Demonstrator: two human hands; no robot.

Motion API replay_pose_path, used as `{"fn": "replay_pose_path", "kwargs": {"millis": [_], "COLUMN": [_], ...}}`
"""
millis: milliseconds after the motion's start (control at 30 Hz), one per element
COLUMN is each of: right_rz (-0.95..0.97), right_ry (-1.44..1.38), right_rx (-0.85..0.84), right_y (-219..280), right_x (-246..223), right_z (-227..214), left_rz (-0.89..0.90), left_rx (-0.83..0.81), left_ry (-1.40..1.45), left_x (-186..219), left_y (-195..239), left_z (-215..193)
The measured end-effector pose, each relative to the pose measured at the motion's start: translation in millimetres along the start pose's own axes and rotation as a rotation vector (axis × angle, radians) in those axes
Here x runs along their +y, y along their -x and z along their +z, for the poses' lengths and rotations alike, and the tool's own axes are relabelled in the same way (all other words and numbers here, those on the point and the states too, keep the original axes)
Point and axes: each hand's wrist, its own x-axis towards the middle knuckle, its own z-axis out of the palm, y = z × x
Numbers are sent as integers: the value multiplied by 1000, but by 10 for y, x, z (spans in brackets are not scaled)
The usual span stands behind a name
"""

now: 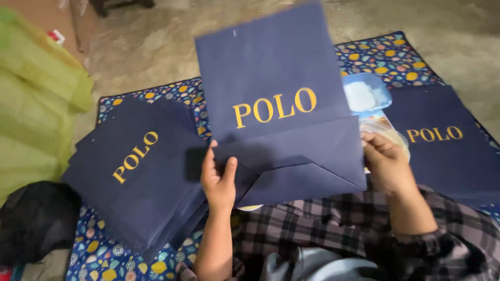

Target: The person sits on a patterned mat and assembles a dark blue paper shopping bag with gold 'POLO' lettering. They apply white adhesive from a small container to the inner flaps, fold the sides, and press the seams to form the bag. The person repeats this process on a second bag.

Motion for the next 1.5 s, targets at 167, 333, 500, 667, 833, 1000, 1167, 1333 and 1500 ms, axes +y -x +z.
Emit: {"fn": "replay_pose_path", "kwargs": {"millis": [167, 333, 500, 667, 833, 1000, 1167, 1333, 1500], "right_rz": [9, -346, -403, -599, -641, -358, -34, -15, -50], "right_ry": [785, 1166, 1273, 1250, 1027, 500, 676, 823, 932], "right_rx": [18, -33, -184, -322, -348, -682, -927, -942, -925], "right_y": [-86, -24, 198, 129, 163, 274, 326, 342, 349], "right_x": [339, 455, 242, 374, 349, -197, -377, -268, -149], "right_z": [180, 250, 472, 508, 470, 394, 404, 423, 391], "left_rz": [84, 337, 493, 462, 507, 397, 317, 286, 259], "left_rx": [-99, -113, -319, -489, -494, -535, -637, -681, -712], "left_ry": [-346, -422, -478, -457, -542, -510, -506, -603, -564], "left_x": [-465, -501, -542, -313, -422, -267, -163, -88, -136], "left_y": [144, 251, 266, 322, 338, 289, 209, 232, 213], "left_z": [-122, -58, -132, -194, -106, -130, -215, -183, -220]}}
